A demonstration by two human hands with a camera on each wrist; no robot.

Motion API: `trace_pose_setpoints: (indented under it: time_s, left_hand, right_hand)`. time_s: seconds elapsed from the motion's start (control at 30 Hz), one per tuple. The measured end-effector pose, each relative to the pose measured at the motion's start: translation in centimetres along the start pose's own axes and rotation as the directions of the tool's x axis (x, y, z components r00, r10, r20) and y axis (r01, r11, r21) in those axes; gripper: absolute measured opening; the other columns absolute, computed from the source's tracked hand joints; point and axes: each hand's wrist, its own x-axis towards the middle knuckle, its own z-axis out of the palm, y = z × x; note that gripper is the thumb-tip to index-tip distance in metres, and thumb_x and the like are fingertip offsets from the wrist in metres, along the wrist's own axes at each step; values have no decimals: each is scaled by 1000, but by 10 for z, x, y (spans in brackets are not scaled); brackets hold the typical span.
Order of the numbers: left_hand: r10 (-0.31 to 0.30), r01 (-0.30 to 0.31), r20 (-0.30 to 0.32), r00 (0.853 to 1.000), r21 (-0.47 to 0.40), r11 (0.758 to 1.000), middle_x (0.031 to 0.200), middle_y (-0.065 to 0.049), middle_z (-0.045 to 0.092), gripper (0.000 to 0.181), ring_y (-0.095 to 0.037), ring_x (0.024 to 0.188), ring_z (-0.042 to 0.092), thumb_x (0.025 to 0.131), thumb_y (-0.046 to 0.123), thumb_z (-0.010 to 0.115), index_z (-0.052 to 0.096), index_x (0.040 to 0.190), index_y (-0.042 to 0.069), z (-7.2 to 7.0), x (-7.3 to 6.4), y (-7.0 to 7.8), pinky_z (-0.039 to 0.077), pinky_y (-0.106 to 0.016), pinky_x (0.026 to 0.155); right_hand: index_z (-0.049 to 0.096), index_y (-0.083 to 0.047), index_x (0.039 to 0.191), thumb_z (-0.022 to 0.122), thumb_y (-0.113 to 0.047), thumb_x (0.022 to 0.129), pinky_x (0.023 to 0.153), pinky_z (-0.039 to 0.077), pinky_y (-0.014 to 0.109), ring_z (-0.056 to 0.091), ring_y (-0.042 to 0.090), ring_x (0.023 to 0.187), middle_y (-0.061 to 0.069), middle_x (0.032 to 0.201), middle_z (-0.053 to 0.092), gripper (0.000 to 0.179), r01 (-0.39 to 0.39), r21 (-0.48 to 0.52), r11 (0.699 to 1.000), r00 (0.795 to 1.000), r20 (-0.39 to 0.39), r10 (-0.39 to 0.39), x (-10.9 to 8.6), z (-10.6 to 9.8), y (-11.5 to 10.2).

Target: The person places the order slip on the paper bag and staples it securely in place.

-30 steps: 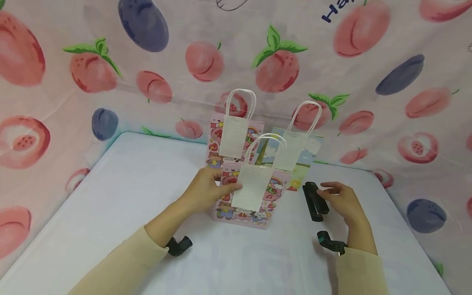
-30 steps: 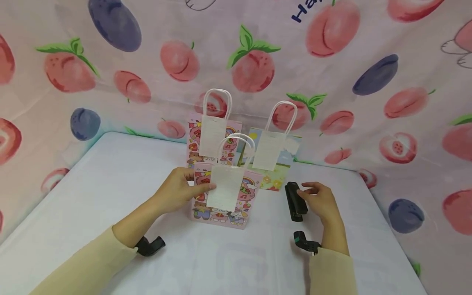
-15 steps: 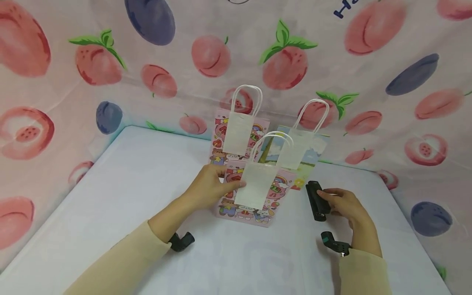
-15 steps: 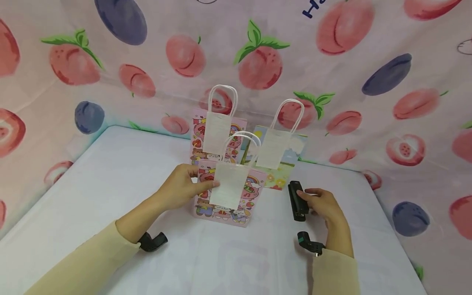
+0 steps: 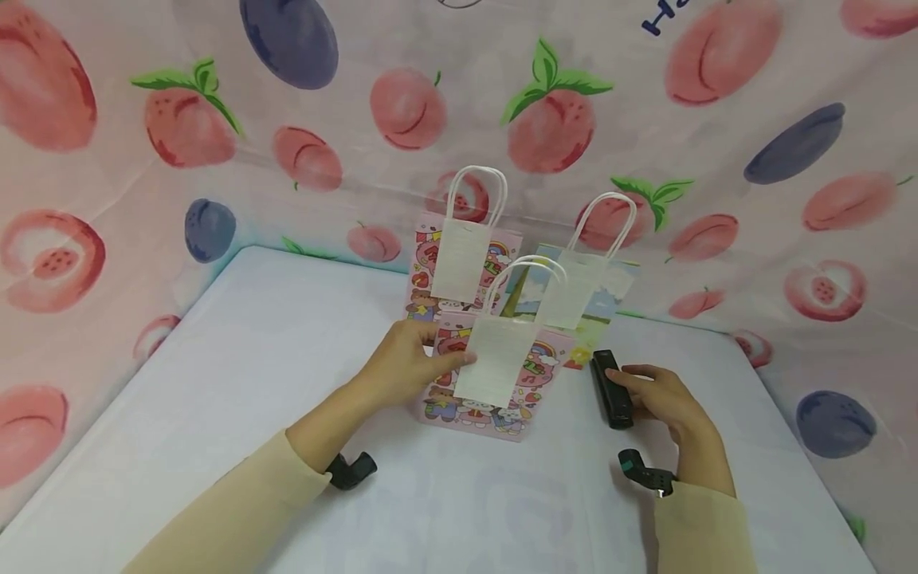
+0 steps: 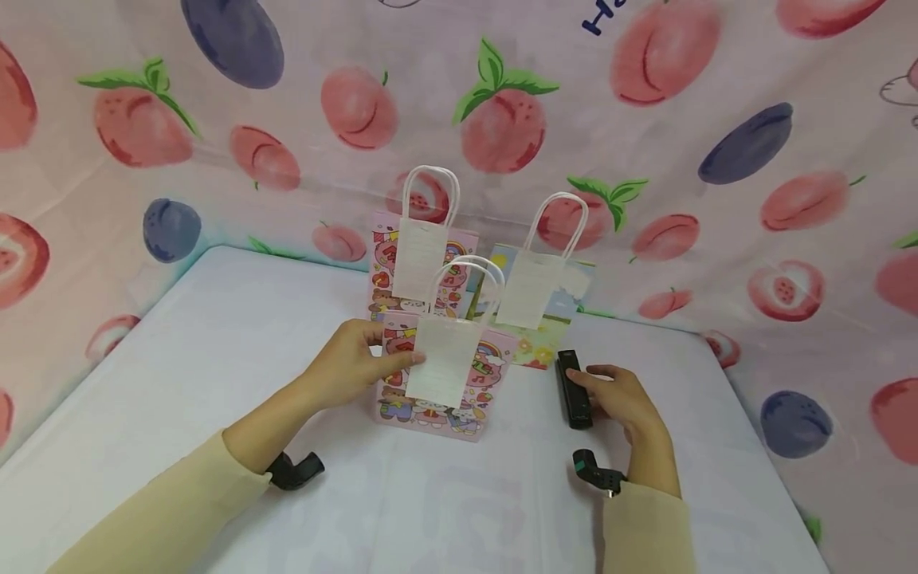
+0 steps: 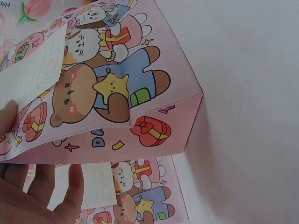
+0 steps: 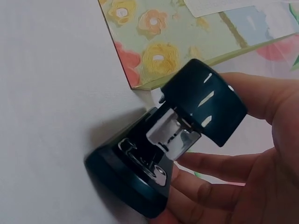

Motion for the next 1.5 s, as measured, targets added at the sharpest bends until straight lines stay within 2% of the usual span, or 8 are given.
trace_pose_setpoints:
  time_s: [0.2, 0.4, 0.53, 0.7, 0.87, 1.27, 1.37, 1.5]
  left_hand:
    - [0, 0, 6, 1000, -13, 1000, 109, 0, 79, 20, -14, 93, 75, 93, 23, 79, 78, 111, 12, 0, -1, -2, 63, -30, 76]
    - [7, -7, 8, 1000, -17, 1000, 110, -1, 79, 22, -14, 93, 75, 93, 22, 79, 78, 112, 11, -1, 0, -3, 63, -31, 76]
    - [10, -10, 11, 1000, -23, 1000, 110, -1, 79, 22, -14, 93, 76, 93, 21, 79, 78, 112, 11, -1, 0, -2, 63, -31, 76]
    - [16, -16, 16, 1000, -24, 1000, 111, -2, 79, 22, -14, 94, 76, 93, 20, 79, 77, 113, 11, -1, 0, -2, 63, -31, 76]
    - [10, -9, 20, 1000, -26, 1000, 111, -2, 79, 22, -14, 93, 76, 93, 20, 79, 77, 113, 10, -2, 0, -1, 64, -31, 77]
    - [2, -1, 19, 1000, -43, 999, 112, -2, 79, 23, -14, 92, 76, 92, 20, 80, 78, 113, 10, -1, 0, -1, 64, -32, 76]
    - [5, -4, 21, 1000, -47, 999, 111, -3, 79, 22, -14, 92, 77, 93, 20, 79, 78, 112, 10, -1, 0, -2, 64, -32, 75]
    - [8, -6, 23, 1000, -54, 999, 111, -3, 79, 22, -14, 91, 77, 94, 20, 79, 78, 113, 10, -2, 0, -1, 64, -32, 75]
  right_hand:
    - [30, 4, 159, 63, -61, 97, 94, 59, 40, 67, 18, 101, 29, 140, 57, 96, 24, 16, 1000, 999, -31, -24, -2, -1, 0]
    - [32, 1, 160, 60, -64, 97, 83, 60, 28, 68, 6, 86, 28, 141, 60, 95, 53, 58, 997, 987, -153, -43, -8, -9, -4]
    - [32, -5, 162, 58, -63, 97, 77, 60, 22, 66, -2, 80, 27, 146, 56, 91, 83, 133, 988, 963, -267, -45, -15, -14, -12]
    - [36, -11, 161, 64, -56, 97, 69, 59, 16, 67, -5, 73, 9, 127, 61, 83, 145, 293, 945, 907, -422, -8, -28, -18, -29]
    - [47, -16, 156, 76, -44, 93, 65, 57, 12, 69, 0, 70, -7, 107, 58, 74, 262, 498, 827, 867, -498, 26, -46, -22, -49]
    - [64, -7, 140, 84, -14, 87, 72, 60, 18, 70, 15, 82, 7, 112, 63, 58, 579, 659, 480, 790, -600, -129, -91, -14, -83]
    - [66, -6, 138, 82, -9, 88, 77, 62, 21, 72, 19, 89, 10, 117, 65, 53, 643, 648, 408, 756, -623, -202, -102, -8, -91]
    - [65, 1, 136, 73, 2, 92, 83, 63, 27, 74, 22, 91, 15, 115, 68, 44, 744, 579, 335, 669, -647, -366, -114, 0, -100]
